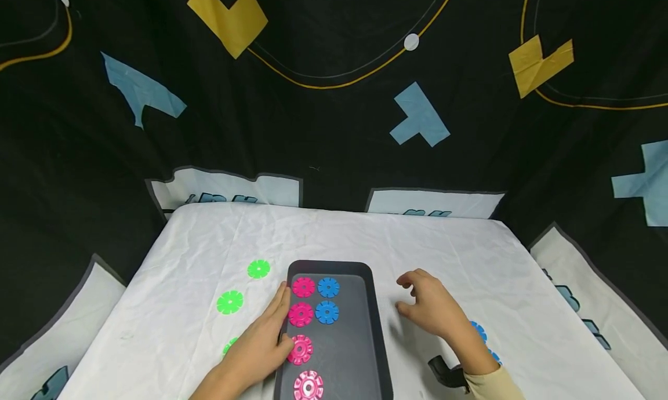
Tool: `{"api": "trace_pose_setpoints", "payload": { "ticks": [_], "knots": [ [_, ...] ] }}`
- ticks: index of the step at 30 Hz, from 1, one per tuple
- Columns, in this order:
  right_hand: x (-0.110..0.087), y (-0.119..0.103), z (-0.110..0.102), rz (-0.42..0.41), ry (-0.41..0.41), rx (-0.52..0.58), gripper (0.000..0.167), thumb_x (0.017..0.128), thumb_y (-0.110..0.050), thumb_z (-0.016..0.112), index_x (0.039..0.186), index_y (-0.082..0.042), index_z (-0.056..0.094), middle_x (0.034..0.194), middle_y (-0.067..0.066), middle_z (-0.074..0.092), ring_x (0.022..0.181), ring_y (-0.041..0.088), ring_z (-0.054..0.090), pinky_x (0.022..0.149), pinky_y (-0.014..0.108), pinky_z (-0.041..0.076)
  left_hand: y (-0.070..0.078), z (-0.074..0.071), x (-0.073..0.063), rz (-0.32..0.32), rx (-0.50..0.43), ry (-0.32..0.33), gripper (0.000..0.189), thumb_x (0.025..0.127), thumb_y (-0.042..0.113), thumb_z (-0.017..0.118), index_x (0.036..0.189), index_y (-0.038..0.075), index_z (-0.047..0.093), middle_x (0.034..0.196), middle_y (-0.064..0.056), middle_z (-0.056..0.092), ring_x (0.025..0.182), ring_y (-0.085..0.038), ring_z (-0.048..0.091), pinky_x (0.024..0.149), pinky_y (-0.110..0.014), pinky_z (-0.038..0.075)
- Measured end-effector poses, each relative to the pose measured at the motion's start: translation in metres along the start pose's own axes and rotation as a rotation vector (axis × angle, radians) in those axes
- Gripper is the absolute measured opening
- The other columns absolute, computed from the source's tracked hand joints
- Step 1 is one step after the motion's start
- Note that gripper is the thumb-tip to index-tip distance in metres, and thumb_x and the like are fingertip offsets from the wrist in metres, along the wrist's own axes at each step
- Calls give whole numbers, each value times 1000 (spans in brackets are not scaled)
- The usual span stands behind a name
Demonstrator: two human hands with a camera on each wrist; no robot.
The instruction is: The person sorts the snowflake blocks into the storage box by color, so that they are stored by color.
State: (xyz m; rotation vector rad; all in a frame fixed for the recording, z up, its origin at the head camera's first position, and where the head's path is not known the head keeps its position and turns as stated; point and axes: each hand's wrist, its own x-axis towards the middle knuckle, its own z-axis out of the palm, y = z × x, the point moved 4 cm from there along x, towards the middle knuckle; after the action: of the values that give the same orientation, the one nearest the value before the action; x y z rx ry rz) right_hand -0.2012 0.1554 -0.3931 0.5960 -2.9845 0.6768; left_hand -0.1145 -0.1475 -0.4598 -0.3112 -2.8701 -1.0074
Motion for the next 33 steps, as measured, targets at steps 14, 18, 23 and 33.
{"api": "trace_pose_setpoints", "payload": {
  "ticks": [14,18,23,33],
  "knots": [
    [-38,71,-12,178,-49,13,45,79,-18,76,119,-1,64,114,10,61,94,28,59,74,41,50,0,0,-1,-8,-4,-4,83,81,10,59,154,2,21,162,-5,9,144,-12,15,111,-33,24],
    [-51,93,-14,243,-72,-14,55,78,-24,78,123,2,61,119,13,59,99,32,59,78,47,51,0,0,-1,-2,-7,-7,83,81,10,59,154,3,19,162,-4,8,144,-13,15,111,-33,23],
    [-63,116,-16,353,-109,-72,65,75,-32,80,124,5,59,120,21,56,108,44,54,82,57,49,0,0,0,12,1,-4,84,81,10,59,154,2,18,162,-6,8,144,-14,14,111,-35,22],
    [-77,140,-13,498,-190,-115,77,72,-47,79,118,11,58,104,21,59,97,40,58,80,56,50,0,0,1,4,8,-6,84,80,10,59,154,2,20,162,-6,10,144,-12,14,111,-33,23]
  ]
}}
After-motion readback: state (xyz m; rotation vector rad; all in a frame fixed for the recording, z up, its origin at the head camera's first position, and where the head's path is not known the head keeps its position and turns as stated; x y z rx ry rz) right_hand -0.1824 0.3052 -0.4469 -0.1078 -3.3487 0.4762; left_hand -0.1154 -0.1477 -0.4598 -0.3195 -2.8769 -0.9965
